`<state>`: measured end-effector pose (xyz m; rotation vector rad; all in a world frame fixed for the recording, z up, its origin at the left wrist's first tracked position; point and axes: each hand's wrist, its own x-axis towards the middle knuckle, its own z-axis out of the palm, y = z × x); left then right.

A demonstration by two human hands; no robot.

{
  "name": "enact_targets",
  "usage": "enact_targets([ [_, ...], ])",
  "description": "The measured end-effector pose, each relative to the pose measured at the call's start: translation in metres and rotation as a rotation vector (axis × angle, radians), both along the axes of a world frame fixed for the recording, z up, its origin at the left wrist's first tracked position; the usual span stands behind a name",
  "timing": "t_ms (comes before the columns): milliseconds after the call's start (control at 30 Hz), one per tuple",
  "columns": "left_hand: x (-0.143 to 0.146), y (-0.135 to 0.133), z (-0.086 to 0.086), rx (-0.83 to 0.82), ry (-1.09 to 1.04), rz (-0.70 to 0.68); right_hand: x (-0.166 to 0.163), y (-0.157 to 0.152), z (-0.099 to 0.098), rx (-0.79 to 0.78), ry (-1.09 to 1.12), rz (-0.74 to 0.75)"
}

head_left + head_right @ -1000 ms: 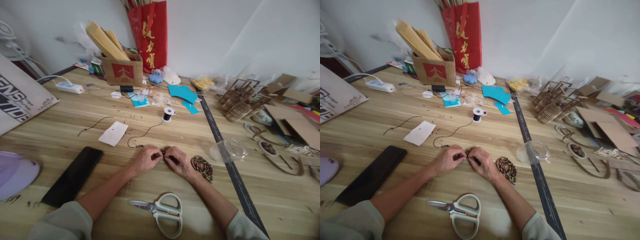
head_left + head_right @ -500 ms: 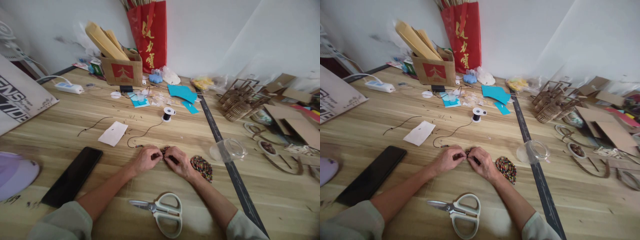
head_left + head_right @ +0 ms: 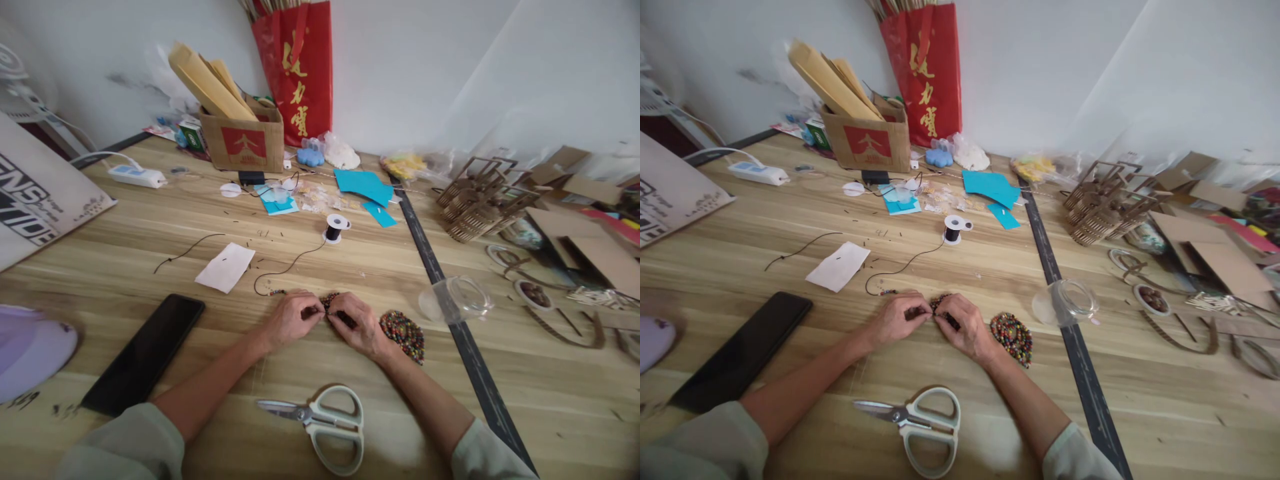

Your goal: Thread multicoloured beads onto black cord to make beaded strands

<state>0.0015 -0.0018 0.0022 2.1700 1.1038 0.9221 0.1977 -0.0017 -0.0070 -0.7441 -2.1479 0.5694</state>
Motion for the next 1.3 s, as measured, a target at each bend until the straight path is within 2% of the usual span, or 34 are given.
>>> enact_targets([
  [1300, 0.0004, 0.0001, -0.0001, -0.001, 0.000, -0.002, -0.0009, -0.0007, 0.0010, 0.011, -0.004, 0.007],
])
